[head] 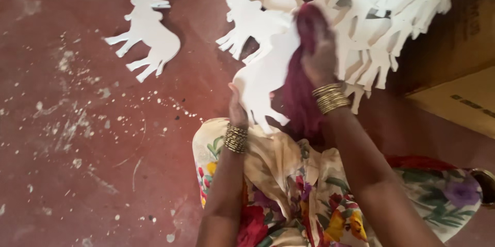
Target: The person sits on the floor and wipes white animal-shaped foam cutouts one at a time with a maroon cloth, then stacks each wiped cutout onto a growing pile beside them.
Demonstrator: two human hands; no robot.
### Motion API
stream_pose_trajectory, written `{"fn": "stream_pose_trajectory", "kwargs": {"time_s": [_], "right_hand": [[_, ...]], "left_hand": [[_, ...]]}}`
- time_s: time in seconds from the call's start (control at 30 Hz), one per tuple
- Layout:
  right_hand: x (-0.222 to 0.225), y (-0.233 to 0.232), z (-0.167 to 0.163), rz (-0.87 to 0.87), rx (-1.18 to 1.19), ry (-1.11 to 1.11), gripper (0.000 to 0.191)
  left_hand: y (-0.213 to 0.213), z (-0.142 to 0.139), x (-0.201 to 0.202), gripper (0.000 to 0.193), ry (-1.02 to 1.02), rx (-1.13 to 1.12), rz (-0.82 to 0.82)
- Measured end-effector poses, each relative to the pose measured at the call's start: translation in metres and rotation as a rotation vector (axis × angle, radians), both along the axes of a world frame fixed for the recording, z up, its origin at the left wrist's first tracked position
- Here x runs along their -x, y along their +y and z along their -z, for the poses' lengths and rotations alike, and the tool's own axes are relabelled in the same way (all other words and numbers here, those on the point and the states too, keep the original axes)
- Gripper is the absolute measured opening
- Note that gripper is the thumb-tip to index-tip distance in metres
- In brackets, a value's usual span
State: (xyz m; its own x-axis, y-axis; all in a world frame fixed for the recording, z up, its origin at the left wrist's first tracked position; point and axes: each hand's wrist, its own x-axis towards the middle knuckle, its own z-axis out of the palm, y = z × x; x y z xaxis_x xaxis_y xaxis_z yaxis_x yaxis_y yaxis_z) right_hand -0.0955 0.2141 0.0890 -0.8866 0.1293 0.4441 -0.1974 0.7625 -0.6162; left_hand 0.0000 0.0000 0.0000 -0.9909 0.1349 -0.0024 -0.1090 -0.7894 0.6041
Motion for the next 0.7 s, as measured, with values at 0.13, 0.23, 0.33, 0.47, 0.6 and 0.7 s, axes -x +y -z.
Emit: {"fn": "stream_pose_trajectory", "kwargs": {"time_s": [0.13,0.23,0.33,0.47,0.6,0.7], "right_hand": [[-0.065,-0.043,0.028,-0.26,-0.288,-0.096,0.069],[-0.14,-0.074,0.042,-0.428,-0.321,-0.042,0.049],[-0.181,-0.087,0.037,-0.447,-0.39,-0.126,0.052],[-0.166,-0.065,0.024,-0.567,-0.1,-0.192,0.033],[-0.101,-0.015,-0.01,-0.46,0.101,0.054,0.039],[-0.042,-0.029,-0.021,-0.24,0.191,0.106,0.052]], "left_hand": [[-0.006,0.029,0.019,0.081,-0.103,-0.009,-0.207],[-0.013,0.038,0.031,0.078,-0.217,-0.002,-0.245],[-0.023,0.033,0.025,0.079,-0.07,0.018,-0.149],[-0.019,0.022,0.027,0.081,0.013,0.048,-0.106],[-0.017,0.026,0.027,0.074,-0.046,0.043,-0.156],[-0.013,0.037,0.031,0.076,0.048,0.154,-0.095]]}}
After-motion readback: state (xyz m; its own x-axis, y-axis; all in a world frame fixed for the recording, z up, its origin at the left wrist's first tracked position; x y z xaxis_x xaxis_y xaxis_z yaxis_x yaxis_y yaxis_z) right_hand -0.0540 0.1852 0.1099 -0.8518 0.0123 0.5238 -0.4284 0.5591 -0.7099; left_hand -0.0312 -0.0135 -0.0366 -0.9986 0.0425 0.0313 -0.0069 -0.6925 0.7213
